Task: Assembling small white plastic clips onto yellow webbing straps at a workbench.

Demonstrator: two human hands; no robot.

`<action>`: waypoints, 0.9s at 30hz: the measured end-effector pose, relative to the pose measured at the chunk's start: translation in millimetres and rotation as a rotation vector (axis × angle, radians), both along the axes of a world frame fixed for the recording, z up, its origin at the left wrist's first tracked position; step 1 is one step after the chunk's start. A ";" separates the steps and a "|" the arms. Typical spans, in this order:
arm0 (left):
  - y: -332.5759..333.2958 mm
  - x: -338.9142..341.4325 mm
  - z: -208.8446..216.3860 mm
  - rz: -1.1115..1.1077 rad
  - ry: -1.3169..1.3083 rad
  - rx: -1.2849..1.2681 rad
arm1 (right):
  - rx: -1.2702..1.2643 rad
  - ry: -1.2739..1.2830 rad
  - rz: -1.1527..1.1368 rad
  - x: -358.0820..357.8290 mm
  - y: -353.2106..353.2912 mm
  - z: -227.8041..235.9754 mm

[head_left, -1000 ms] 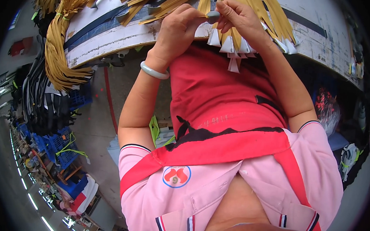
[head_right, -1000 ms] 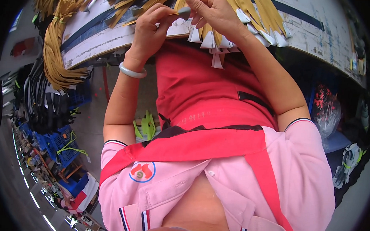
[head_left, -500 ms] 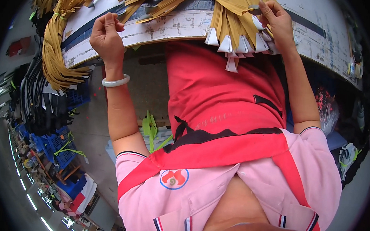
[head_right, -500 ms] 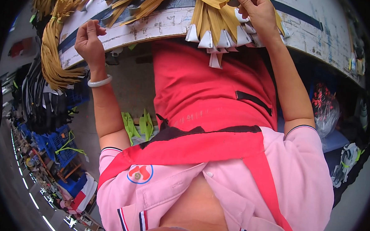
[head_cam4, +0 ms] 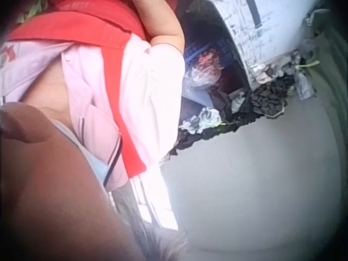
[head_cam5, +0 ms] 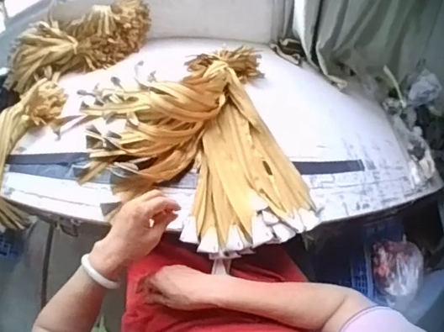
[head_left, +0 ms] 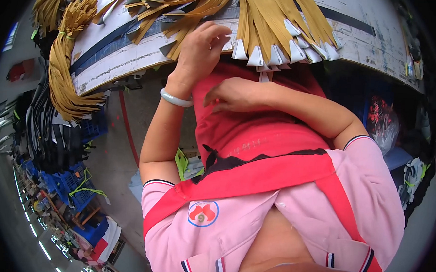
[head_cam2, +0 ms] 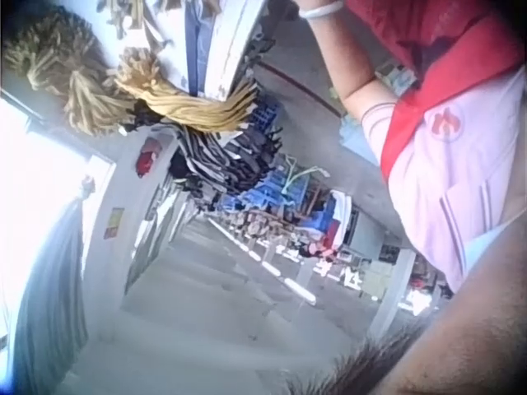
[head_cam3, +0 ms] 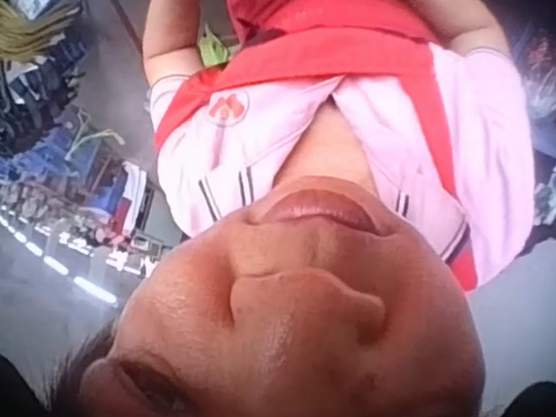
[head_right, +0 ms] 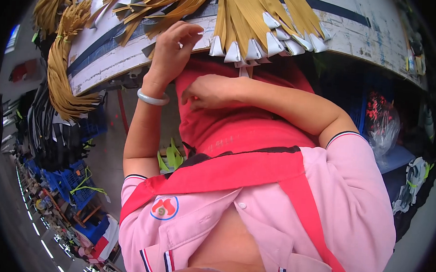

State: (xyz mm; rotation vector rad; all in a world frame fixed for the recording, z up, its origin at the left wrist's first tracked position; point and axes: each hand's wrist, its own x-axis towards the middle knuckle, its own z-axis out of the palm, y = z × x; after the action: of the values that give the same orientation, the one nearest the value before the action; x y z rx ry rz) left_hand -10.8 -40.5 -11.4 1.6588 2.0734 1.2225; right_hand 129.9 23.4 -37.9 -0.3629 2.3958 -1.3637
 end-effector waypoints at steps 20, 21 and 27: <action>2.7 10.8 -34.8 -0.290 0.440 -0.060 | -0.210 -0.008 -0.605 35.4 97.9 43.5; 4.7 10.3 -30.5 -0.280 0.365 -0.086 | -0.182 0.073 -0.624 33.3 104.2 40.6; 4.4 -4.3 3.6 -0.159 -0.291 0.016 | -0.243 0.234 -0.651 17.1 104.6 26.5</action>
State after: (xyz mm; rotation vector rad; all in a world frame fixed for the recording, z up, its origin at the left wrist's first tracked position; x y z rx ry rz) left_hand -15.0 -36.1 -7.9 1.5144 1.7298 1.3392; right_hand 147.0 128.0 -11.4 0.2462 2.6689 -1.9908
